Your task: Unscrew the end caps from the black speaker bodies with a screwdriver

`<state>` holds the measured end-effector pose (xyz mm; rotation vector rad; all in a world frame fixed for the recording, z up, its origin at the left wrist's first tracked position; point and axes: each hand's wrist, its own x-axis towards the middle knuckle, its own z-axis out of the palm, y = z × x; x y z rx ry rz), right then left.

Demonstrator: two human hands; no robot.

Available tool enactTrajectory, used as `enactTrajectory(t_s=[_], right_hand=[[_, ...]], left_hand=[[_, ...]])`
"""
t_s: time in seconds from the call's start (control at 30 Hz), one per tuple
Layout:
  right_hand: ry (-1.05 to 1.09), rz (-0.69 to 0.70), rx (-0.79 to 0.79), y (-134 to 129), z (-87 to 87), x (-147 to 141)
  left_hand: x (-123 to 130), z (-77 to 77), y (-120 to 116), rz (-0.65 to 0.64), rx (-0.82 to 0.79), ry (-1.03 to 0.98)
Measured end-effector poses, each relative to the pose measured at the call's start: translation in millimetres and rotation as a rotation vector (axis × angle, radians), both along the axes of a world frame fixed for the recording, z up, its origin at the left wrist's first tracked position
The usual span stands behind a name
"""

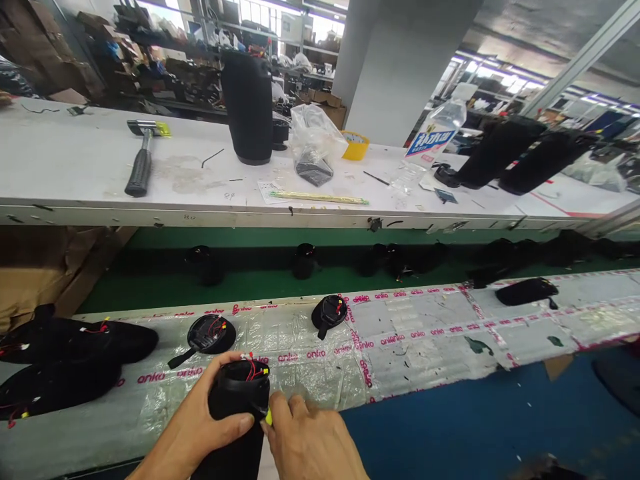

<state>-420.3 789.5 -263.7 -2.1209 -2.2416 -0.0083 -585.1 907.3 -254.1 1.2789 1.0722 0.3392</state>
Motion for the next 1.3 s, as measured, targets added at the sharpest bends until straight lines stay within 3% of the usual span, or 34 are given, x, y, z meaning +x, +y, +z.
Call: enactTrajectory(t_s=[0.3, 0.53, 0.73, 0.97, 1.17, 1.3], right_hand=[[-0.049, -0.153, -0.028, 0.0, -9.6, -30.9], [-0.040, -0.122, -0.273, 17.0, 17.6, -32.1], [0.033, -0.165, -0.485, 31.2, 38.8, -32.8], [0.084, -0.152, -0.554, 40.5, 48.9, -29.9], [0.093, -0.126, -0.387, 42.1, 27.8, -33.5], [0.126, -0.098, -0.229, 29.7, 2.9, -32.7]], left_hand=[[5.5, -0.4, -6.9, 0.124, 0.230, 0.200], [1.0, -0.9, -5.8, 0.084, 0.281, 0.239], [-6.6, -6.3, -0.2, 0.109, 0.156, 0.143], [-4.4, -14.3, -2.8, 0.152, 0.294, 0.201], [-18.7, -31.0, 8.0, 0.096, 0.240, 0.232], [-19.8, -31.4, 9.3, 0.190, 0.109, 0.114]])
